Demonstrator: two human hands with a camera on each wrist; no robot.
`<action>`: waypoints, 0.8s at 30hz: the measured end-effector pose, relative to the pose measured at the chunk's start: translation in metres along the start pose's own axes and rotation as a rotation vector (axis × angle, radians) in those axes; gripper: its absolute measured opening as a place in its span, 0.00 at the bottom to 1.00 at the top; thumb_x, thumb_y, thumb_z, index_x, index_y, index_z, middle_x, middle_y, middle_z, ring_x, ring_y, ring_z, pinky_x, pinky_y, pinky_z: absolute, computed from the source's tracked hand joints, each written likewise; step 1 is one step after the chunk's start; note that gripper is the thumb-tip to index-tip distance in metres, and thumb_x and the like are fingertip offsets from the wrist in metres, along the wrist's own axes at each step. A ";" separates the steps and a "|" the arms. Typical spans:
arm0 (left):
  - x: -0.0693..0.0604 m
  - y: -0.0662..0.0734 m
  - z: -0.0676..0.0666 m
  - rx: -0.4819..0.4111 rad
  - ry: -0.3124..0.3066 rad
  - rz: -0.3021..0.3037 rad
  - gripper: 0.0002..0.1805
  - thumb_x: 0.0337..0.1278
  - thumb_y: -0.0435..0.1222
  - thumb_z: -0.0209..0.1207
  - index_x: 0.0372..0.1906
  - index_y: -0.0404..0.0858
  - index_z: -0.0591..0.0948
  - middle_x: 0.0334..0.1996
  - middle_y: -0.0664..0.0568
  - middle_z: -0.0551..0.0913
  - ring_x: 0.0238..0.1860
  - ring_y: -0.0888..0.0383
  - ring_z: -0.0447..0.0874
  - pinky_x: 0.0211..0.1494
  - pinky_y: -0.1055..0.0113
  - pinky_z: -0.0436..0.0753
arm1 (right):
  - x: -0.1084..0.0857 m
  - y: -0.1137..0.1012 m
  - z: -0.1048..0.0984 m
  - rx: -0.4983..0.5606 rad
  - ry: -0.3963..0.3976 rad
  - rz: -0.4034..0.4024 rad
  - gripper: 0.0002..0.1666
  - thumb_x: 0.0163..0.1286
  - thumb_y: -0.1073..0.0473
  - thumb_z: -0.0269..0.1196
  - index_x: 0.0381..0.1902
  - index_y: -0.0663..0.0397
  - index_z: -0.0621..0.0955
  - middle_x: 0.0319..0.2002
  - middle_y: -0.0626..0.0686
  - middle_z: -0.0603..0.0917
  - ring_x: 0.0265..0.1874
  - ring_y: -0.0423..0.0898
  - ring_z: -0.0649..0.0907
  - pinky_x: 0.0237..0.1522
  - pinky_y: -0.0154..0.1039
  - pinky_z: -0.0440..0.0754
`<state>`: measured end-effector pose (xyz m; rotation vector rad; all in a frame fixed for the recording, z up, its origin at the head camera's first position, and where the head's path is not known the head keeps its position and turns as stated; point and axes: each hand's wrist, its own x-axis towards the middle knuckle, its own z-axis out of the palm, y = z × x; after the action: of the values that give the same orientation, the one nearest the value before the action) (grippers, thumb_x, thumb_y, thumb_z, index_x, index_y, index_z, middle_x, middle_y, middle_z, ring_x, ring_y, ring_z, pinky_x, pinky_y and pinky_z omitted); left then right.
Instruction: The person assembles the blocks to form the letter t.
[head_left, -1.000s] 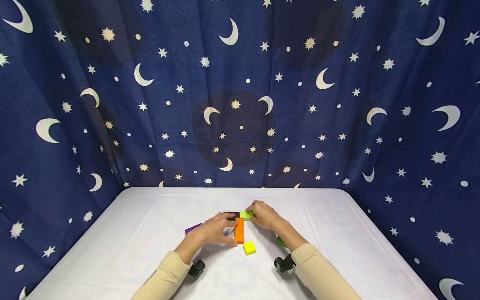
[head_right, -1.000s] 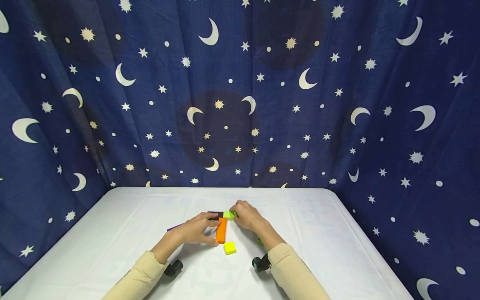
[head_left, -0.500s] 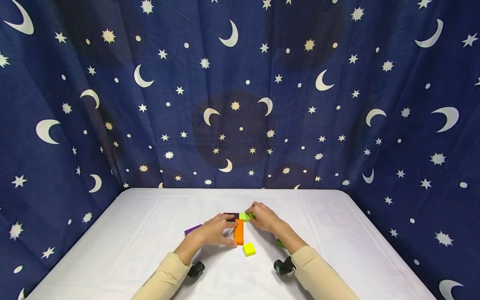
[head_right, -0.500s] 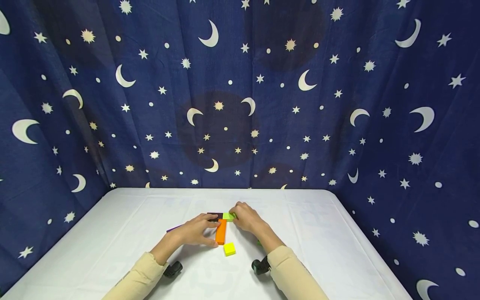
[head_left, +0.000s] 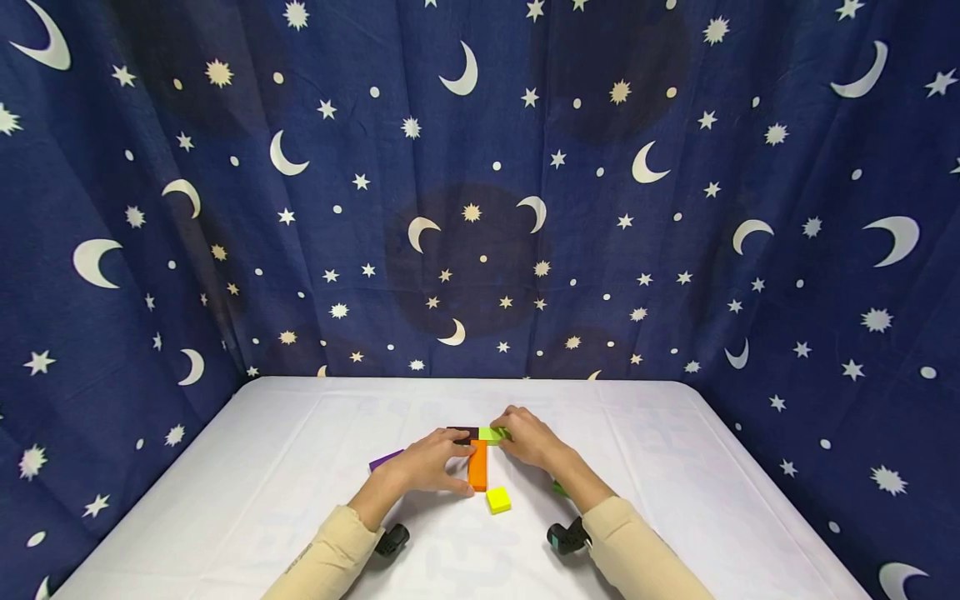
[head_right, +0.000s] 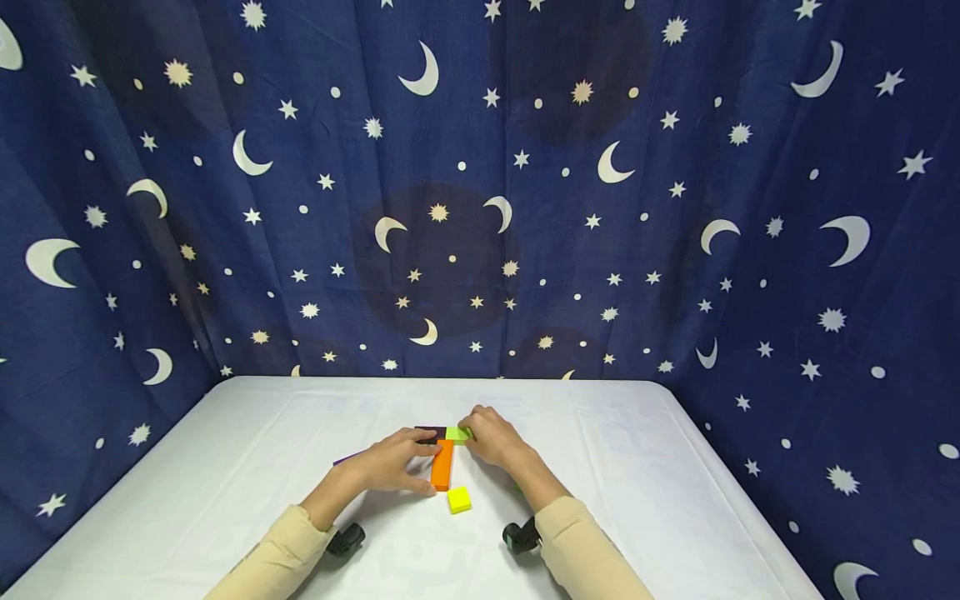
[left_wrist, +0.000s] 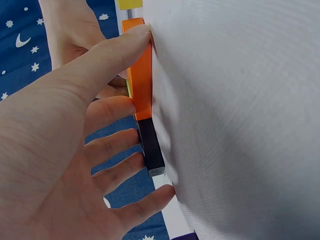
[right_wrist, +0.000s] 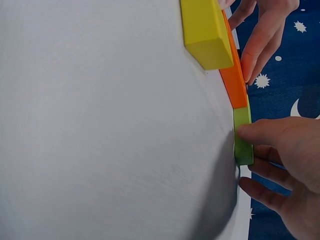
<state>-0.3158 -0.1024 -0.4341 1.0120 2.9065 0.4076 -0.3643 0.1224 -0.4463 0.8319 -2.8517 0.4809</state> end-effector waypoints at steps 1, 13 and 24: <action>0.000 0.000 0.000 -0.001 0.002 0.002 0.38 0.47 0.55 0.71 0.62 0.40 0.79 0.69 0.42 0.71 0.69 0.45 0.69 0.69 0.48 0.70 | -0.001 0.000 0.000 0.007 -0.001 0.002 0.18 0.63 0.62 0.68 0.51 0.54 0.85 0.45 0.53 0.83 0.45 0.47 0.80 0.51 0.45 0.80; -0.001 -0.002 0.003 0.007 0.011 0.010 0.38 0.47 0.56 0.70 0.62 0.41 0.79 0.69 0.42 0.71 0.69 0.45 0.69 0.69 0.47 0.70 | -0.004 -0.004 -0.001 0.085 0.012 -0.061 0.22 0.64 0.56 0.68 0.55 0.59 0.83 0.51 0.57 0.82 0.51 0.53 0.79 0.57 0.50 0.78; 0.003 -0.005 0.001 0.015 0.014 0.045 0.39 0.48 0.57 0.69 0.63 0.39 0.78 0.69 0.41 0.70 0.70 0.43 0.67 0.70 0.48 0.69 | -0.018 -0.015 -0.005 0.054 -0.061 -0.083 0.35 0.63 0.37 0.65 0.60 0.53 0.81 0.62 0.55 0.79 0.61 0.56 0.77 0.58 0.67 0.72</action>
<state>-0.3209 -0.1037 -0.4360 1.0834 2.9079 0.3977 -0.3404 0.1209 -0.4414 0.9859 -2.8567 0.5325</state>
